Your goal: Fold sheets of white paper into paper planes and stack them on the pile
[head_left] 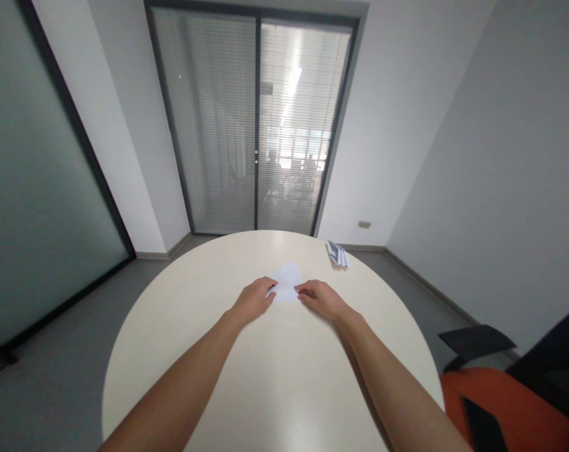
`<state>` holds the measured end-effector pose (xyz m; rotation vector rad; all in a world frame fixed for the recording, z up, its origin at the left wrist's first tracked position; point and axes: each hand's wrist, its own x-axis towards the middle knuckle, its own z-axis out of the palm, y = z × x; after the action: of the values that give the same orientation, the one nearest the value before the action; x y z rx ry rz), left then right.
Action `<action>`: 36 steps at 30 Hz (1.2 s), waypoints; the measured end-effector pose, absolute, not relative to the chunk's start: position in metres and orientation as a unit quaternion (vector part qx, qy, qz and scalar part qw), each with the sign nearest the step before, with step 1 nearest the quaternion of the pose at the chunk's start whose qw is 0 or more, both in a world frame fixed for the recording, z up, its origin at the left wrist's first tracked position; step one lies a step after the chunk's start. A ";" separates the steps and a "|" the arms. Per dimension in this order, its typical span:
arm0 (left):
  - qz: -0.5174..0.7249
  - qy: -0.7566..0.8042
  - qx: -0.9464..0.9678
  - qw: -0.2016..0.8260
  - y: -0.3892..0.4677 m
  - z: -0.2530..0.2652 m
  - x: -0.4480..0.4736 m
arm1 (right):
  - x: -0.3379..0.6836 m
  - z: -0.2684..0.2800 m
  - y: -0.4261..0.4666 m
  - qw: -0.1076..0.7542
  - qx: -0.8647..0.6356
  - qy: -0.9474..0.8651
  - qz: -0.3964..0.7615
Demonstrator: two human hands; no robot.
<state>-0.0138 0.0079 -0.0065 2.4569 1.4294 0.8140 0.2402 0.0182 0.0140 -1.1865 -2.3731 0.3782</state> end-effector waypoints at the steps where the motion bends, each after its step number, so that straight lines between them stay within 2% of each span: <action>1: 0.269 0.482 0.829 0.090 0.008 -0.007 -0.013 | 0.241 0.013 0.019 0.230 -0.435 -0.860 0.135; 11: 0.246 0.469 0.846 0.062 0.006 -0.007 -0.008 | 0.237 0.014 0.016 0.229 -0.409 -0.876 0.118; 24: 0.236 0.459 0.855 0.053 -0.002 -0.004 0.000 | 0.226 0.015 0.004 0.229 -0.381 -0.878 0.179; 30: 0.228 0.439 0.867 0.057 -0.003 0.000 0.003 | 0.227 0.016 0.008 0.226 -0.410 -0.872 0.143; 36: 0.218 0.434 0.872 0.054 -0.008 -0.003 0.005 | 0.225 0.000 0.015 0.210 -0.369 -0.900 0.104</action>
<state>0.0050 -0.0085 -0.0029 2.6501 1.3196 0.6636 0.2248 0.0151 -0.0003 -1.0250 -2.5016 0.2882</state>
